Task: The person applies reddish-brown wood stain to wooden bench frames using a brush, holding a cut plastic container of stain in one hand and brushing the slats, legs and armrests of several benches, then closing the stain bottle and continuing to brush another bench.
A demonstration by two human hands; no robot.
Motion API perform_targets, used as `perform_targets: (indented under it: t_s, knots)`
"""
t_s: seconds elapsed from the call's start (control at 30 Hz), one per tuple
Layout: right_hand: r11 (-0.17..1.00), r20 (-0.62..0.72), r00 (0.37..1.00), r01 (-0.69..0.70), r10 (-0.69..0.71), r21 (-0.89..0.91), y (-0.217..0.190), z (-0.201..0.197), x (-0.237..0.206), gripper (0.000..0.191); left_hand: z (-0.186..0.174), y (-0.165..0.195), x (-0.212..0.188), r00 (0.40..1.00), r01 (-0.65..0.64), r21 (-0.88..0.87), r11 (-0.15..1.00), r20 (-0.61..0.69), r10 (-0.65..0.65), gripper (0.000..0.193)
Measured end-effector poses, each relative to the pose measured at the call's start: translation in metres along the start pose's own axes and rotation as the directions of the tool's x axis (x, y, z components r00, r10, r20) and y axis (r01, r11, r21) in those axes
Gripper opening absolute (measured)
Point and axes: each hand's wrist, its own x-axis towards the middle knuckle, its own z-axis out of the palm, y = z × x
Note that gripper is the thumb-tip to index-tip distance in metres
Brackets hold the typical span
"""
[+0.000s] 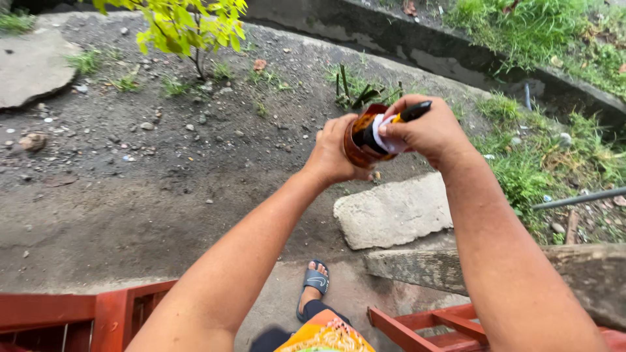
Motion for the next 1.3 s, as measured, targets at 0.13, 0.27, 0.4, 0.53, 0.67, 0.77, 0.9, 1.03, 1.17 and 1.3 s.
perform_targets:
  t_s: [0.13, 0.27, 0.4, 0.53, 0.67, 0.77, 0.9, 1.03, 1.17, 1.3]
  knots:
    - [0.998, -0.031, 0.999, 0.038, -0.040, -0.049, 0.001, -0.019, 0.038, 0.020, 0.019, -0.013, 0.049, 0.996, -0.084, -0.051, 0.995, 0.013, 0.085, 0.129]
    - [0.998, -0.056, 0.998, -0.031, 0.028, -0.057, 0.005, -0.037, 0.070, 0.021, 0.039, -0.027, 0.084, 0.987, -0.069, -0.121, 0.990, 0.137, 0.086, 0.131]
    - [0.998, -0.098, 0.993, -0.060, 0.058, -0.016, 0.015, -0.059, 0.101, 0.021, 0.055, -0.033, 0.126, 0.970, -0.123, -0.183, 0.975, 0.185, 0.157, 0.124]
    - [0.999, -0.170, 0.985, 0.023, -0.027, -0.024, 0.021, -0.093, 0.126, 0.019, 0.065, -0.018, 0.186, 0.934, -0.121, -0.177, 0.977, 0.312, 0.172, 0.121]
    - [0.991, -0.261, 0.957, -0.113, 0.129, 0.077, 0.023, -0.117, 0.138, 0.019, 0.070, 0.004, 0.226, 0.875, -0.046, -0.008, 0.999, 0.482, 0.044, 0.132]
    - [0.990, -0.300, 0.945, -0.111, 0.131, 0.085, 0.030, -0.135, 0.139, 0.018, 0.082, 0.014, 0.249, 0.861, -0.180, -0.077, 0.981, 0.470, 0.195, 0.134]
    - [0.987, -0.356, 0.921, -0.144, 0.160, 0.071, 0.049, -0.165, 0.135, 0.017, 0.123, 0.024, 0.268, 0.824, -0.227, -0.137, 0.964, 0.500, 0.265, 0.130]
    - [0.978, -0.378, 0.906, -0.141, 0.190, 0.154, 0.077, -0.202, 0.131, 0.019, 0.178, 0.033, 0.280, 0.774, -0.342, -0.367, 0.865, 0.412, 0.481, 0.127]
    - [0.971, -0.407, 0.883, -0.184, 0.233, 0.155, 0.110, -0.253, 0.130, 0.021, 0.237, 0.053, 0.289, 0.722, -0.244, -0.362, 0.900, 0.551, 0.418, 0.131]
    - [0.949, -0.456, 0.833, -0.260, 0.315, 0.181, 0.146, -0.308, 0.118, 0.021, 0.301, 0.091, 0.305, 0.629, -0.235, -0.375, 0.897, 0.645, 0.435, 0.134]
